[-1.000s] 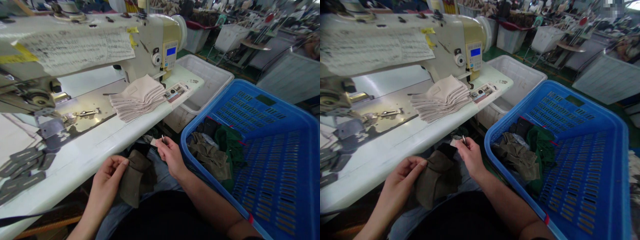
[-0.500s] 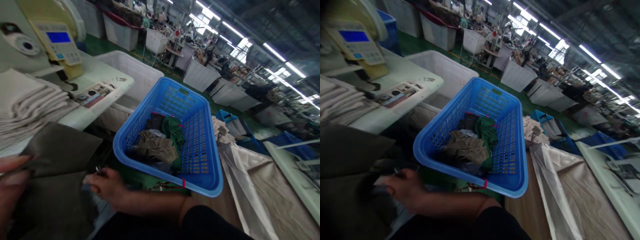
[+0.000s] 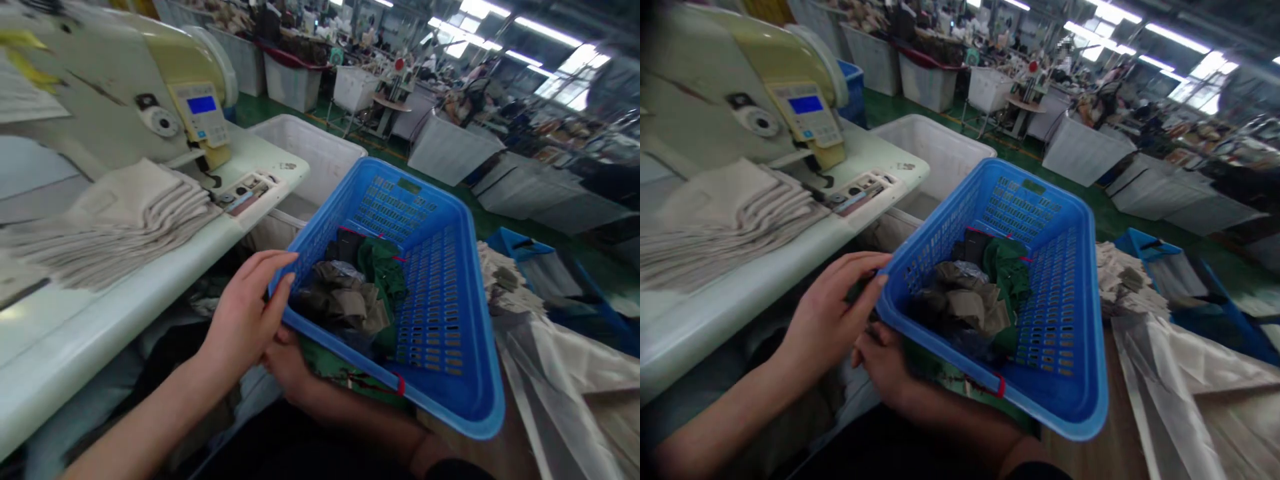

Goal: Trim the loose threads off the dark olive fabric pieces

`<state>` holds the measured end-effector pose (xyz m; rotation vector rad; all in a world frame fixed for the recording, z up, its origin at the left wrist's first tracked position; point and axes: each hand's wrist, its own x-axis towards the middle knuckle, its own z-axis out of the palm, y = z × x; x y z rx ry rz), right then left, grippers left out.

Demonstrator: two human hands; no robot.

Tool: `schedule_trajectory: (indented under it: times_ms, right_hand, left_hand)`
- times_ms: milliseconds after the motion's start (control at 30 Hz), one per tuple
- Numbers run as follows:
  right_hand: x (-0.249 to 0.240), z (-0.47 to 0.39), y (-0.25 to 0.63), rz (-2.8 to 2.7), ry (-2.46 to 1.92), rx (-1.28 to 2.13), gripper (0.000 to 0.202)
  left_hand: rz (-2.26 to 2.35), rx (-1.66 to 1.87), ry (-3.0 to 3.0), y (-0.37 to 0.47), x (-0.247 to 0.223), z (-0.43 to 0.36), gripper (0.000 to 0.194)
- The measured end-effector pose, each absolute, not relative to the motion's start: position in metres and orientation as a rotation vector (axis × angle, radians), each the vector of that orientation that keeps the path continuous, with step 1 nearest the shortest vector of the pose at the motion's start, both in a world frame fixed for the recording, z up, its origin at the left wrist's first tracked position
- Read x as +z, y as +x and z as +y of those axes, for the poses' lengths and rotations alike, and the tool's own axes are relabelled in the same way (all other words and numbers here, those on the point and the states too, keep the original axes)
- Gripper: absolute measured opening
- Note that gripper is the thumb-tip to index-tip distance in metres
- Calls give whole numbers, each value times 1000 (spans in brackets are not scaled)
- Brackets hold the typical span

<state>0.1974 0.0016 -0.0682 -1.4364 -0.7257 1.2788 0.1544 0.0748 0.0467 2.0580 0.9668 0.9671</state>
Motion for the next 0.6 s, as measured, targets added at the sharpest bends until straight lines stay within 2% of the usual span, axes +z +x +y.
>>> schedule_trajectory:
  times_ms: [100, 167, 267, 500, 600]
  right_hand:
    - [-59, 0, 196, -644, -1316, 1399, 35]
    - [-50, 2, 194, -691, -1310, 1408, 32]
    - [-39, 7, 185, -811, -1273, 1435, 33]
    - [-44, 16, 165, -880, -1294, 1391, 36]
    - [-46, 18, 170, -999, -1316, 1197, 23]
  left_hand:
    - [1374, 1025, 1837, 93, 35, 67, 26]
    - [1494, 924, 1549, 61, 23, 57, 32]
    - [1464, 788, 1220, 38, 5, 39, 43]
    - [1365, 924, 592, 24, -4, 25, 32]
    - [1362, 925, 442, 15, 0, 30, 24]
